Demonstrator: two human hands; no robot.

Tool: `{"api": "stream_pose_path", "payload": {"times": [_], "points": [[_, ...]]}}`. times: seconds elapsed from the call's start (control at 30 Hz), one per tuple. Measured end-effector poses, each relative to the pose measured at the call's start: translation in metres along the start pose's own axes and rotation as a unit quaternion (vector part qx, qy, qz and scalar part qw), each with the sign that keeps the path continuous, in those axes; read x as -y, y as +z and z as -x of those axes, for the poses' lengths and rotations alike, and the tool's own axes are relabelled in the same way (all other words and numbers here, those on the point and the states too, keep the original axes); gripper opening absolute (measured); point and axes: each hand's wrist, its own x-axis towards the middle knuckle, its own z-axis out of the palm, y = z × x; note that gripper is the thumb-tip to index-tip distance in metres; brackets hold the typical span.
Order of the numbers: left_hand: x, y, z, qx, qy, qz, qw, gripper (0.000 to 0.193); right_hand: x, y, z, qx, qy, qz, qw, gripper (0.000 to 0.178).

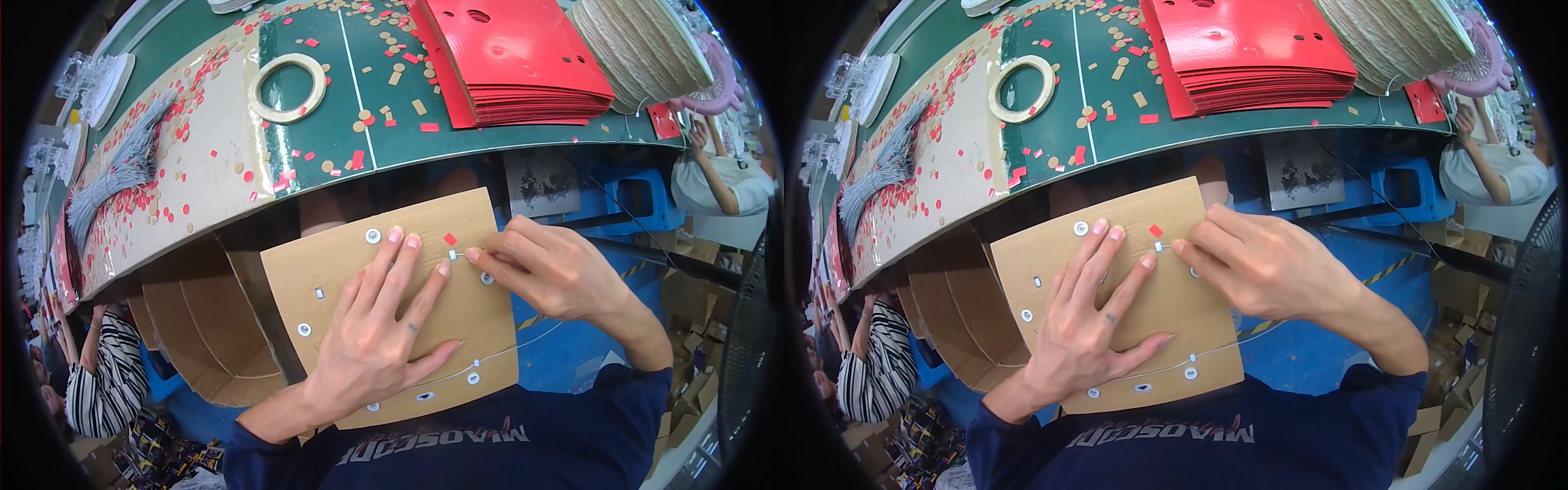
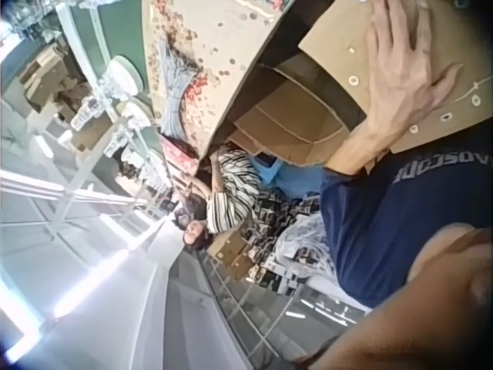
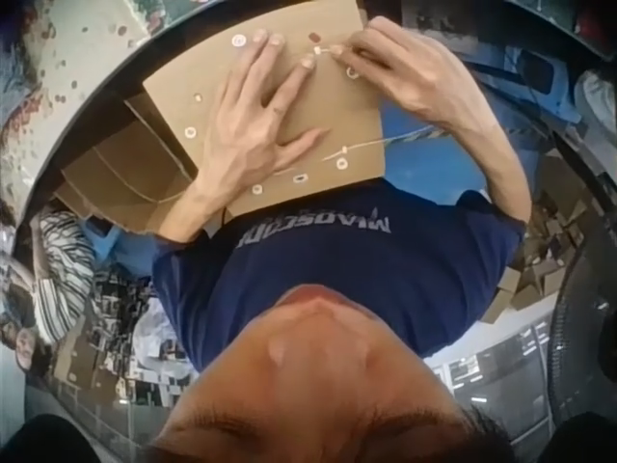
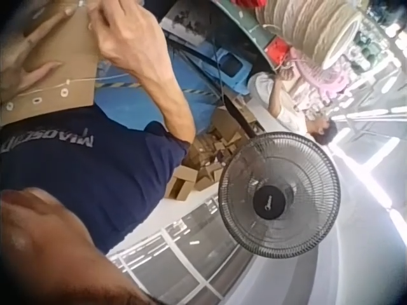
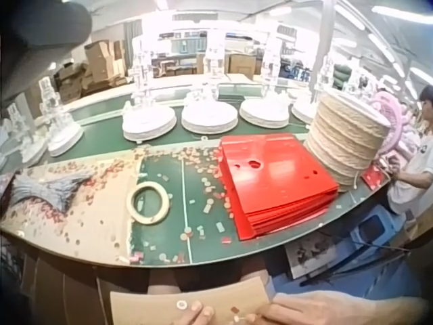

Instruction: Assembling LED lighting components onto a circular base using a cardboard template and wiring.

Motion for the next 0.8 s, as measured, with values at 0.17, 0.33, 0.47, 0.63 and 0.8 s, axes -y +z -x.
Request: {"api": "stream_pose_path", "payload": {"times": [0.17, 0.33, 0.47, 0.63, 0.8], "points": [[0.001, -0.001, 0.002, -0.003, -0.002, -0.001, 1.000, 0.072, -0.002, -0.006, 0.001, 0.028, 0.018, -0.010, 0.999, 0.049], [0.000, 0.000, 0.003, -0.007, 0.003, -0.004, 1.000, 0.073, 0.002, -0.006, -0.002, 0.042, 0.025, -0.001, 0.999, 0.051], [0.001, 0.002, 0.003, -0.011, 0.004, 0.000, 1.000, 0.073, 0.012, -0.005, -0.007, 0.041, 0.032, 0.014, 0.999, 0.053], [0.000, 0.005, 0.006, -0.013, -0.005, 0.019, 1.000, 0.081, 0.008, -0.001, -0.006, 0.025, 0.043, -0.037, 0.998, 0.052], [-0.001, 0.005, 0.005, -0.007, -0.002, 0.009, 1.000, 0.082, 0.007, -0.006, -0.006, 0.033, 0.042, -0.021, 0.998, 0.049]]}}
